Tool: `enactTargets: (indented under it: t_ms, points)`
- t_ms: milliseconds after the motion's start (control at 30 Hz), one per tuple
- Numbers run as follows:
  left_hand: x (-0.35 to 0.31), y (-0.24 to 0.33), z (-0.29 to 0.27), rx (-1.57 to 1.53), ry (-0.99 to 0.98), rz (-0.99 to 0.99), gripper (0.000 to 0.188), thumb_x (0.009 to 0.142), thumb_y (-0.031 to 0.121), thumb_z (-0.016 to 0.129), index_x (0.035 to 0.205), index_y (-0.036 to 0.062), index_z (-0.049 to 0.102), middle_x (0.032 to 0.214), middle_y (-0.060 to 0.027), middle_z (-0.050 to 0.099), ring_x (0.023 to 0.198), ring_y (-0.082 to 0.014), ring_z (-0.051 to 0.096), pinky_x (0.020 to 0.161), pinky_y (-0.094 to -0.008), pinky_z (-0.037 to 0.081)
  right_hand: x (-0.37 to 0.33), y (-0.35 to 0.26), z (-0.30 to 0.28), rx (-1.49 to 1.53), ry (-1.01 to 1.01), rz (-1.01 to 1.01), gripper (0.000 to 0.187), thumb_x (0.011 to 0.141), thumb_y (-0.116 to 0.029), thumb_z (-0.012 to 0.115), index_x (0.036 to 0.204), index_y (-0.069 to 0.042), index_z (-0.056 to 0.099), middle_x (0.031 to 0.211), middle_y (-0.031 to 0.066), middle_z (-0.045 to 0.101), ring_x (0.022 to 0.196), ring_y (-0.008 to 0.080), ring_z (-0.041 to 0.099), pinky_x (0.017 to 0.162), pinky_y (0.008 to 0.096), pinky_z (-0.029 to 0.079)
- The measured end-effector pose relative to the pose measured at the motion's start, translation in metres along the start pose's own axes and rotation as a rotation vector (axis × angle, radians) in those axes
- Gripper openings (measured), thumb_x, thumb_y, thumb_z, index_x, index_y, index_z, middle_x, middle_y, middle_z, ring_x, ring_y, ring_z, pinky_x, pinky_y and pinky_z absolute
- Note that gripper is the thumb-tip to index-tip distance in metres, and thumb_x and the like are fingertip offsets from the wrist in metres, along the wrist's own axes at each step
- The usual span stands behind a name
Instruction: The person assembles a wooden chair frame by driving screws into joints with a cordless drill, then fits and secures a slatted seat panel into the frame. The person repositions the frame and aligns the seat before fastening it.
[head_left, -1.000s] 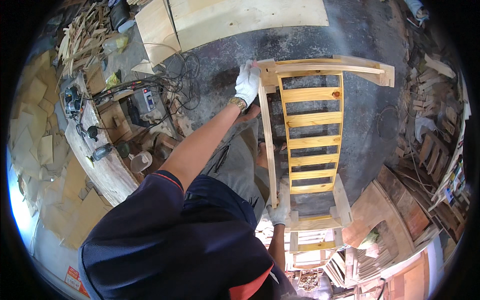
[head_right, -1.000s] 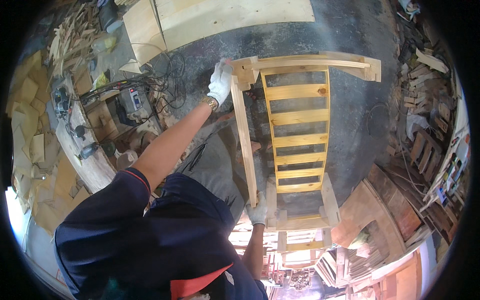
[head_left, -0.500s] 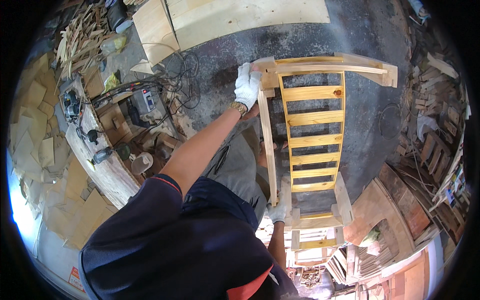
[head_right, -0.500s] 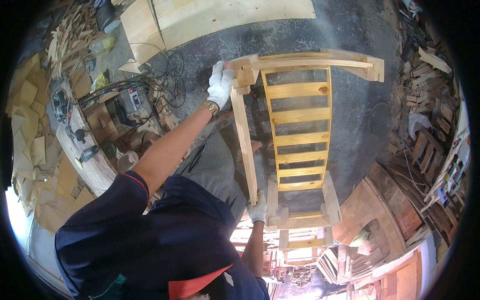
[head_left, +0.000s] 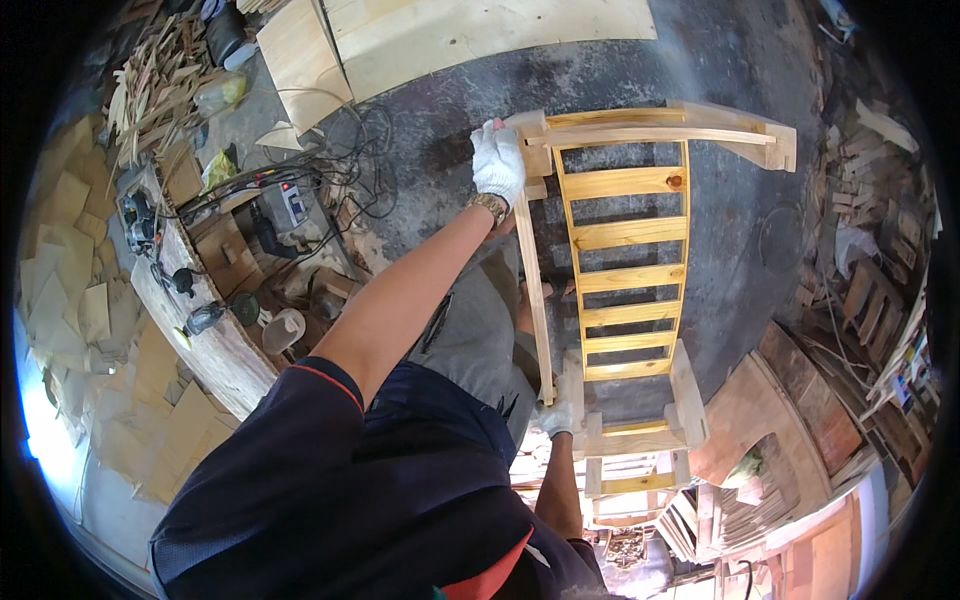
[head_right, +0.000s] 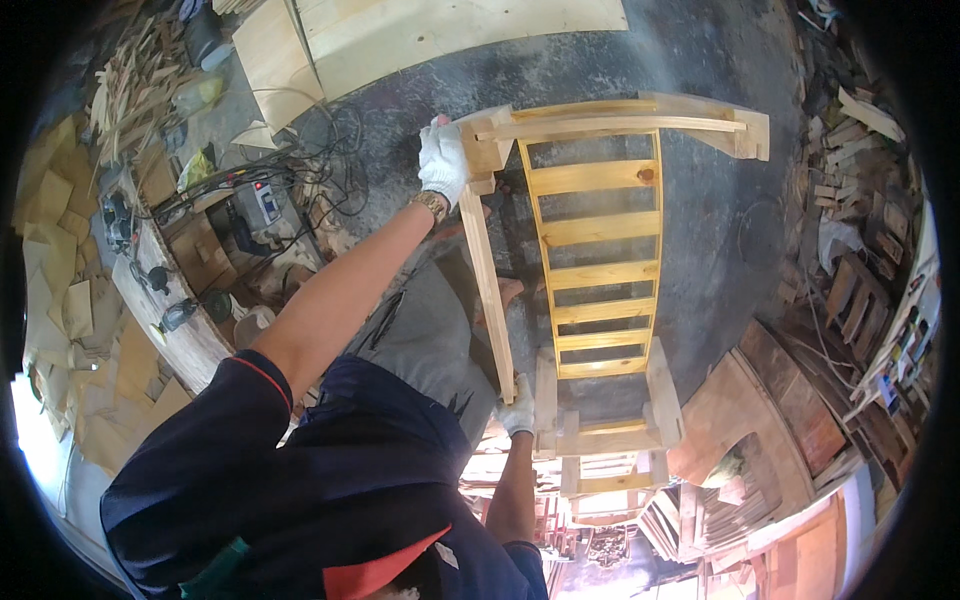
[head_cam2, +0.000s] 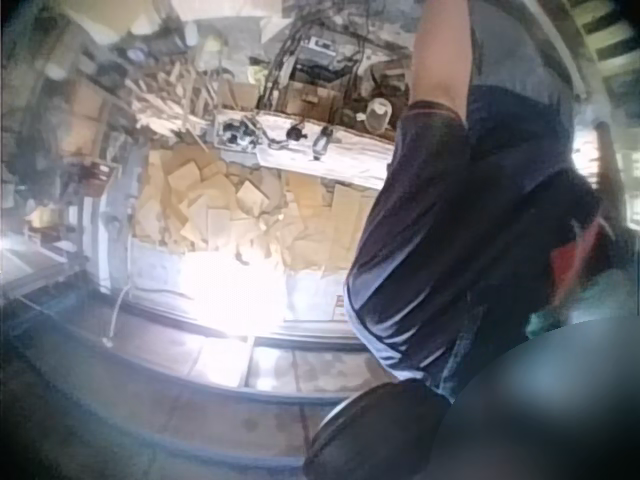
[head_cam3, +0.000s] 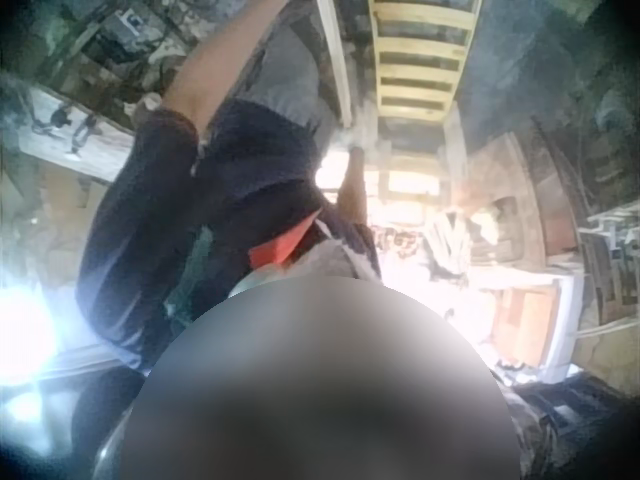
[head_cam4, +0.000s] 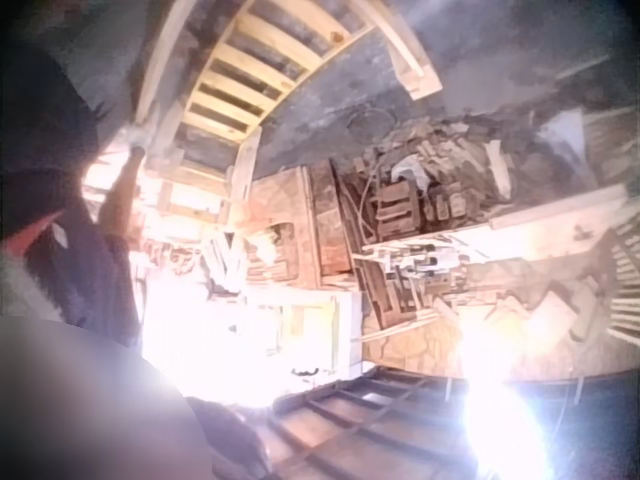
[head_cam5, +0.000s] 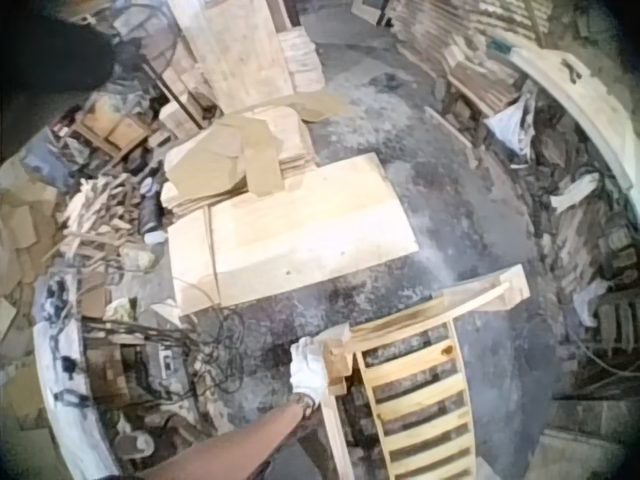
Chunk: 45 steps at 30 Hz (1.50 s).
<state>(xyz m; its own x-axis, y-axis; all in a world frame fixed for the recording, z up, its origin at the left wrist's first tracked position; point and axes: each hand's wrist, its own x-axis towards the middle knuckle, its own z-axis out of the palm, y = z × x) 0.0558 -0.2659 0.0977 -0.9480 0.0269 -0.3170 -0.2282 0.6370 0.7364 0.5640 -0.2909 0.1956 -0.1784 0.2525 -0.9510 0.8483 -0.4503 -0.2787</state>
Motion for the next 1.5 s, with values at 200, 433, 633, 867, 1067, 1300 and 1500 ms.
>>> enactTargets:
  t_ms: [200, 433, 633, 867, 1067, 1300, 1500]
  points:
    - [-0.001, -0.006, 0.007, -0.110, 0.083, -0.008, 0.044, 0.104, 0.037, 0.040, 0.114, -0.0012, 0.058, 0.108, -0.0270, 0.056, 0.102, -0.0467, 0.055, 0.091, -0.0497, 0.043, 0.004, 0.017, 0.003, -0.267, -0.012, -0.148, 0.063, 0.075, -0.002, 0.070, 0.136, -0.010, 0.057, 0.109, 0.0134, 0.071, 0.099, 0.0257, 0.069, 0.088, 0.0350, 0.054]
    - [0.002, -0.026, 0.004, -0.180, 0.003, -0.093, 0.045, 0.107, 0.039, 0.044, 0.127, 0.0012, 0.057, 0.120, -0.0127, 0.063, 0.111, -0.0252, 0.060, 0.098, -0.0368, 0.046, -0.014, -0.004, 0.006, -0.349, 0.054, -0.261, 0.055, 0.078, 0.000, 0.065, 0.133, -0.004, 0.057, 0.114, 0.0179, 0.070, 0.107, 0.0294, 0.069, 0.091, 0.0352, 0.054]
    - [-0.002, -0.015, -0.003, -0.144, 0.021, -0.055, 0.043, 0.105, 0.039, 0.046, 0.119, 0.0002, 0.058, 0.111, -0.0148, 0.061, 0.104, -0.0296, 0.059, 0.093, -0.0385, 0.045, -0.003, 0.011, 0.005, -0.526, 0.093, -0.199, 0.051, 0.080, 0.001, 0.065, 0.129, -0.003, 0.058, 0.115, 0.0174, 0.070, 0.106, 0.0294, 0.069, 0.091, 0.0344, 0.054]
    - [-0.003, -0.002, -0.007, -0.151, 0.067, 0.010, 0.033, 0.101, 0.031, 0.047, 0.105, -0.0002, 0.058, 0.102, -0.0203, 0.058, 0.096, -0.0392, 0.060, 0.086, -0.0435, 0.047, -0.001, 0.003, 0.004, -0.401, 0.085, -0.278, 0.052, 0.080, 0.001, 0.066, 0.131, -0.005, 0.057, 0.115, 0.0158, 0.070, 0.104, 0.0264, 0.068, 0.091, 0.0338, 0.054]
    - [-0.004, -0.002, -0.003, -0.045, 0.082, 0.032, 0.031, 0.099, 0.027, 0.049, 0.106, -0.0011, 0.060, 0.104, -0.0220, 0.059, 0.099, -0.0424, 0.061, 0.087, -0.0446, 0.047, -0.006, -0.011, 0.003, -0.324, 0.003, -0.232, 0.054, 0.080, 0.004, 0.065, 0.132, -0.005, 0.056, 0.116, 0.0189, 0.069, 0.106, 0.0316, 0.069, 0.090, 0.0368, 0.054]
    - [-0.001, -0.004, -0.004, -0.045, 0.100, 0.030, 0.033, 0.098, 0.028, 0.050, 0.109, -0.0013, 0.061, 0.106, -0.0237, 0.059, 0.101, -0.0436, 0.060, 0.089, -0.0459, 0.047, -0.004, 0.009, 0.004, -0.434, 0.092, -0.316, 0.050, 0.081, 0.004, 0.062, 0.131, -0.004, 0.058, 0.116, 0.0214, 0.069, 0.106, 0.0358, 0.068, 0.090, 0.0380, 0.054]
    - [-0.002, -0.004, -0.001, -0.024, 0.104, 0.067, 0.037, 0.098, 0.028, 0.050, 0.113, -0.0038, 0.060, 0.110, -0.0229, 0.059, 0.104, -0.0421, 0.059, 0.092, -0.0447, 0.046, -0.004, -0.001, 0.003, -0.336, -0.008, -0.236, 0.050, 0.081, 0.004, 0.062, 0.131, -0.005, 0.058, 0.115, 0.0170, 0.070, 0.104, 0.0268, 0.069, 0.089, 0.0348, 0.054]
